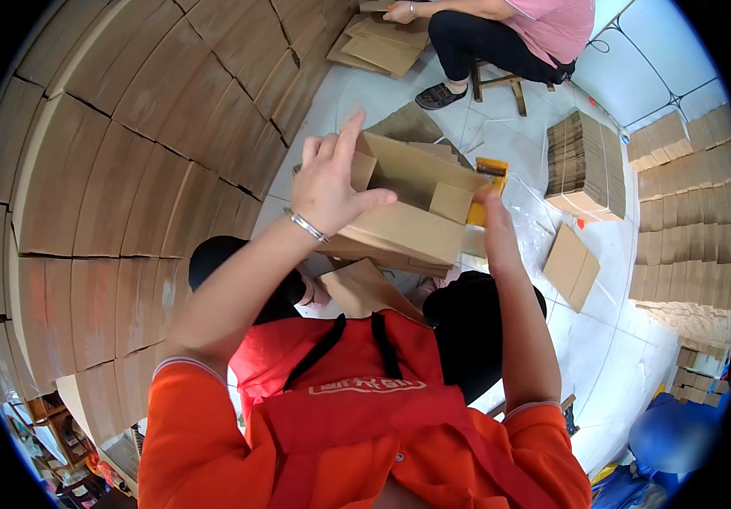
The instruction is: The person sits on the floor and repeatedly folds flat cardboard sheets into small boxes. Using a handheld tape dispenser, they seal the box flaps and place the finished boxes into a stack. Another person works nearby doing the same task.
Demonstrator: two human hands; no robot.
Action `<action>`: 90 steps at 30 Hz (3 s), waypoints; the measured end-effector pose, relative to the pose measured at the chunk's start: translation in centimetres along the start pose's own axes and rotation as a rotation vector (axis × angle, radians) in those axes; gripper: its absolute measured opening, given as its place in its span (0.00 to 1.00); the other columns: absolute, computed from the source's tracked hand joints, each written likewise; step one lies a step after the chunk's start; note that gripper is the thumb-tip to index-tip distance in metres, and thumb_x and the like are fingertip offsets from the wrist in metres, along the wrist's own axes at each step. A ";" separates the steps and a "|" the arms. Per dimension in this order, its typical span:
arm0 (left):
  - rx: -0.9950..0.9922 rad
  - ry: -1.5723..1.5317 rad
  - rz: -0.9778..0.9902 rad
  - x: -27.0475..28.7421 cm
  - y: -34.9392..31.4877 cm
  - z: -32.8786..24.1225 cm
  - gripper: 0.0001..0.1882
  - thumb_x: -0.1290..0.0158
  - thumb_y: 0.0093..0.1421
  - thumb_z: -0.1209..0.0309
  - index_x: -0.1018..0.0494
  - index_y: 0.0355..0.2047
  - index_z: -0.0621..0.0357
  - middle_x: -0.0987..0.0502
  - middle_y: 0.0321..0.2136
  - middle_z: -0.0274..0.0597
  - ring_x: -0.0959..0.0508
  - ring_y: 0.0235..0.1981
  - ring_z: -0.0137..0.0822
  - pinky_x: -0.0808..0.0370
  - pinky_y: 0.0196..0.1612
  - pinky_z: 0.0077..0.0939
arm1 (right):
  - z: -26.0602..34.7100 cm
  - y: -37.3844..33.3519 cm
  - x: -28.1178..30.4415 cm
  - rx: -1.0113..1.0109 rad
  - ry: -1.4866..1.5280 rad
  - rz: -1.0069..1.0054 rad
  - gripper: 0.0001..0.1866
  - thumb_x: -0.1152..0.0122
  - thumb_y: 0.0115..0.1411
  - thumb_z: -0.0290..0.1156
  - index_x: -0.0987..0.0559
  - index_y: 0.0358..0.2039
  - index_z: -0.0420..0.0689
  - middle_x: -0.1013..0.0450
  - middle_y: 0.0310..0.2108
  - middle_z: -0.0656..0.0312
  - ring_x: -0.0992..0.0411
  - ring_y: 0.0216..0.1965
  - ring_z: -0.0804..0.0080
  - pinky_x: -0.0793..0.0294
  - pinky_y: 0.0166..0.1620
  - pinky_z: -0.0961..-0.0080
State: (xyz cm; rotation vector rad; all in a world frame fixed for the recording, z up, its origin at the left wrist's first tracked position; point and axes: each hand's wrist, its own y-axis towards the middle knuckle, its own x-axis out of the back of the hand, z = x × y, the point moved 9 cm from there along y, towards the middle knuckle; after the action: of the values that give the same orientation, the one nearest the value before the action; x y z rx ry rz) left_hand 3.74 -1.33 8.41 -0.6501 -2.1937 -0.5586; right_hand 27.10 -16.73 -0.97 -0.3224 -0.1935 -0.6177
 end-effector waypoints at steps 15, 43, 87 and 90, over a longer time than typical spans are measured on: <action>-0.037 0.166 0.026 -3.5 -0.2 1.1 0.15 0.52 0.66 0.59 0.32 0.48 0.52 0.36 0.52 0.53 0.30 0.50 0.61 0.29 0.52 0.49 | 2.6 -2.1 2.0 0.060 0.081 -0.057 0.27 0.37 0.60 0.38 0.30 0.57 0.41 0.26 0.44 0.57 0.28 0.40 0.74 0.27 0.40 0.79; 0.702 -1.179 0.429 -6.7 -3.9 0.1 0.11 0.48 0.65 0.69 0.24 0.42 0.65 0.20 0.33 0.39 0.19 0.35 0.27 0.20 0.39 0.23 | 11.4 -5.8 0.7 0.243 -0.018 0.614 0.37 0.27 0.49 0.34 0.28 0.57 0.30 0.23 0.44 0.52 0.23 0.39 0.74 0.23 0.41 0.78; 0.168 -1.157 0.624 -6.6 -0.9 5.7 0.54 0.29 0.34 0.75 0.44 0.63 0.50 0.34 0.55 0.35 0.31 0.57 0.31 0.32 0.59 0.28 | 16.5 -3.4 -8.6 0.308 -0.481 0.800 0.30 0.35 0.56 0.48 0.26 0.52 0.40 0.24 0.41 0.56 0.25 0.40 0.70 0.24 0.44 0.73; 0.164 -0.938 0.567 -6.5 -0.4 7.1 0.54 0.28 0.34 0.67 0.44 0.62 0.49 0.35 0.55 0.34 0.35 0.59 0.34 0.38 0.62 0.32 | 13.9 -3.4 -1.9 0.223 -0.455 0.825 0.32 0.33 0.54 0.48 0.26 0.54 0.41 0.24 0.42 0.57 0.26 0.44 0.70 0.25 0.48 0.74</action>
State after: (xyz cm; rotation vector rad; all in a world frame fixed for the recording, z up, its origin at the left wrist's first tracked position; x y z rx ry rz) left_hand 3.32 0.69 -0.99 -1.6005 -2.6363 0.3018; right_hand 22.45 -13.41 12.26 -0.2911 -0.5262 0.3016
